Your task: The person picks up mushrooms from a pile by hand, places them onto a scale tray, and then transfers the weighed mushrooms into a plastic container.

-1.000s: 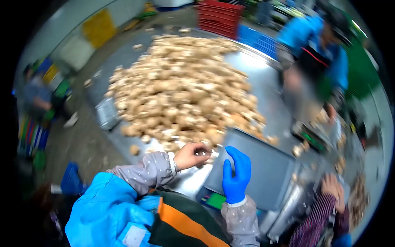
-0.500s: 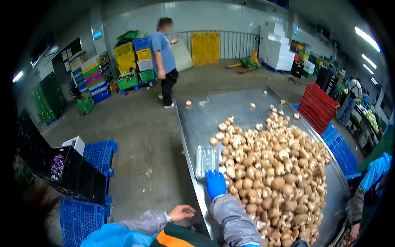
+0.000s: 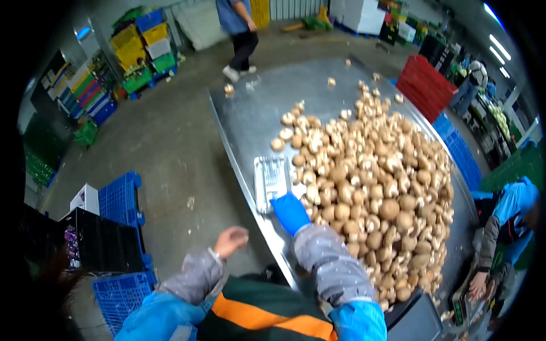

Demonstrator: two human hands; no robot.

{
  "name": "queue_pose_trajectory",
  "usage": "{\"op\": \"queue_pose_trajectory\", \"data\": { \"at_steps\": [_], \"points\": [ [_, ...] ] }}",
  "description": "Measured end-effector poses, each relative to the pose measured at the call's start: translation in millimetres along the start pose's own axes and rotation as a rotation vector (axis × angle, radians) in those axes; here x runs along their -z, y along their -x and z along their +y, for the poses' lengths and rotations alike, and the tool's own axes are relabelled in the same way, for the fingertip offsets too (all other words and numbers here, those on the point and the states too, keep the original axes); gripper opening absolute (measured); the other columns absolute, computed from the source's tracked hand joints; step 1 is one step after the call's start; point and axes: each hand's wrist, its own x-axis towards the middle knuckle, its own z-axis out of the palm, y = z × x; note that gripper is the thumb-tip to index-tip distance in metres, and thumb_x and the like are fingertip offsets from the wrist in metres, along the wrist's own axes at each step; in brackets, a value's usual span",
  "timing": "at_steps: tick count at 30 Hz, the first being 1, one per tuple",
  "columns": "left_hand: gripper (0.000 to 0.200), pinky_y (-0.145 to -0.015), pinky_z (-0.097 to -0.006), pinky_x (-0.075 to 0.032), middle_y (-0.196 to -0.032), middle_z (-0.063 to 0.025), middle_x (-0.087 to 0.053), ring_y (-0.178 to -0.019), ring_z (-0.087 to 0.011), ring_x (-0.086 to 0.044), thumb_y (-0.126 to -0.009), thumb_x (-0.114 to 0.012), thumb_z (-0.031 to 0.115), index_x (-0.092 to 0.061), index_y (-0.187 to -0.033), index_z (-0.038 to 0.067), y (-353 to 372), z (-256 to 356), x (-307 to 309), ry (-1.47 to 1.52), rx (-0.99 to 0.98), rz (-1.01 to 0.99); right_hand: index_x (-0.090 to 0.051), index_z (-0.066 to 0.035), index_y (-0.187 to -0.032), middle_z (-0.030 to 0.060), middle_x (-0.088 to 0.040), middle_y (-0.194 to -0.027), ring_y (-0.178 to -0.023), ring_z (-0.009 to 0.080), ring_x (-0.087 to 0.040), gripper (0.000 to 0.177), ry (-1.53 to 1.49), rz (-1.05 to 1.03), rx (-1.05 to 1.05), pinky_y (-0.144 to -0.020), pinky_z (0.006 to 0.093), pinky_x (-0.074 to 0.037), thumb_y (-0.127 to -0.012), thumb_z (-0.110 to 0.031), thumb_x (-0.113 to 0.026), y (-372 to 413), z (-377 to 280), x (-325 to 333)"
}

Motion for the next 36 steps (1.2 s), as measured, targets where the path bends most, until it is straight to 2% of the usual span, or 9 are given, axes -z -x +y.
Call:
{"op": "queue_pose_trajectory", "data": {
  "at_steps": [2, 4, 8, 18, 20, 24, 28, 32, 36],
  "points": [
    [0.024, -0.068, -0.0241, -0.051, -0.093, -0.006, -0.066, -0.08, -0.0123, -0.064, -0.087, -0.067, 0.008, -0.062, -0.109, 0.002, -3.4, 23.2, -7.1, 0.157, 0.055, -0.053, -0.065, -0.006, -0.097, 0.0107, -0.059, -0.08, -0.083, 0.0276, -0.059, 0.019, 0.084, 0.211, 0.064, -0.093, 0.0417, -0.041, -0.083, -0.011, -0.052, -0.2, 3.3, -5.3],
    [0.023, -0.067, -0.0238, -0.051, -0.093, -0.0057, -0.066, -0.079, -0.0124, -0.064, -0.087, -0.066, 0.009, -0.062, -0.108, 0.002, -3.5, 30.3, -15.5, 0.189, 0.047, -0.098, -0.065, -0.005, -0.088, 0.0112, -0.059, -0.079, -0.082, 0.0274, -0.059, 0.015, 0.394, -0.135, 0.085, -0.095, 0.0417, -0.041, -0.082, -0.01, -0.053, 8.4, 8.6, -33.0],
    [0.022, -0.067, -0.0234, -0.05, -0.092, -0.0056, -0.066, -0.077, -0.0126, -0.064, -0.088, -0.066, 0.011, -0.062, -0.108, 0.003, 12.3, 30.6, -17.3, 0.192, 0.066, -0.1, -0.065, -0.008, -0.082, 0.0099, -0.059, -0.077, -0.08, 0.0264, -0.058, 0.011, 0.497, -0.094, 0.072, -0.086, 0.0395, -0.042, -0.078, -0.007, -0.054, 5.2, 3.7, -20.9],
    [0.036, -0.082, -0.0358, -0.053, -0.108, -0.0086, -0.065, -0.097, -0.0188, -0.063, -0.093, -0.057, 0.014, -0.049, -0.127, 0.005, 26.5, 109.7, -35.0, 0.824, 0.313, -0.219, -0.061, -0.011, -0.079, 0.0084, -0.057, -0.077, -0.085, 0.028, -0.058, 0.009, -0.138, 0.014, 0.155, -0.087, 0.0436, -0.044, -0.071, -0.009, -0.059, 82.4, -44.6, 37.9],
    [0.039, -0.078, -0.0363, -0.055, -0.11, -0.0141, -0.062, -0.092, -0.0225, -0.066, -0.092, -0.059, 0.013, -0.047, -0.127, 0.0, 0.3, 51.6, -55.4, 0.406, 0.125, -0.264, -0.063, -0.011, -0.093, 0.0081, -0.057, -0.085, -0.092, 0.0274, -0.057, 0.02, -0.237, 0.023, 0.149, -0.094, 0.0448, -0.042, -0.073, -0.014, -0.064, 117.7, -70.7, 70.5],
    [0.032, -0.07, -0.0315, -0.057, -0.107, -0.0168, -0.063, -0.085, -0.0267, -0.068, -0.092, -0.051, 0.001, -0.048, -0.123, -0.004, 19.1, 98.2, -106.2, 0.355, 0.082, -0.407, -0.039, -0.01, -0.14, 0.012, -0.054, -0.128, -0.111, 0.0276, -0.052, 0.072, -0.728, 0.485, -0.83, -0.098, 0.0405, -0.042, -0.078, -0.018, -0.074, 188.1, -92.6, 111.4],
    [0.045, -0.085, -0.0301, -0.051, -0.119, -0.0142, -0.058, -0.105, -0.0207, -0.058, -0.089, -0.061, 0.005, -0.044, -0.13, -0.004, 54.9, 97.2, -186.5, 0.217, 0.017, -0.864, -0.04, -0.008, -0.14, 0.0109, -0.064, -0.107, -0.084, 0.0144, -0.062, 0.048, -1.453, 0.534, -1.286, -0.071, 0.0266, -0.052, -0.094, -0.009, -0.054, 269.1, -94.0, 115.3],
    [0.084, -0.098, -0.0377, -0.042, -0.126, -0.0196, -0.051, -0.119, -0.0286, -0.048, -0.071, -0.082, 0.025, -0.037, -0.135, -0.005, 24.3, 77.7, -166.0, -0.498, -0.423, -0.542, -0.046, -0.009, -0.135, 0.013, -0.068, -0.089, -0.066, 0.0203, -0.066, 0.043, -0.454, 0.577, -1.59, -0.055, 0.031, -0.051, -0.093, -0.007, -0.054, 368.1, -122.3, 158.4],
    [0.1, -0.101, -0.0429, -0.04, -0.127, -0.0264, -0.047, -0.118, -0.0396, -0.047, -0.058, -0.088, 0.028, -0.033, -0.133, -0.006, 17.1, 69.1, -141.8, -0.925, -0.403, -0.48, -0.05, -0.011, -0.131, 0.0217, -0.065, -0.081, -0.068, 0.0379, -0.064, 0.048, 0.226, -0.006, -1.664, -0.055, 0.0441, -0.049, -0.084, -0.007, -0.06, 414.7, -157.1, 161.5]
  ]
}}
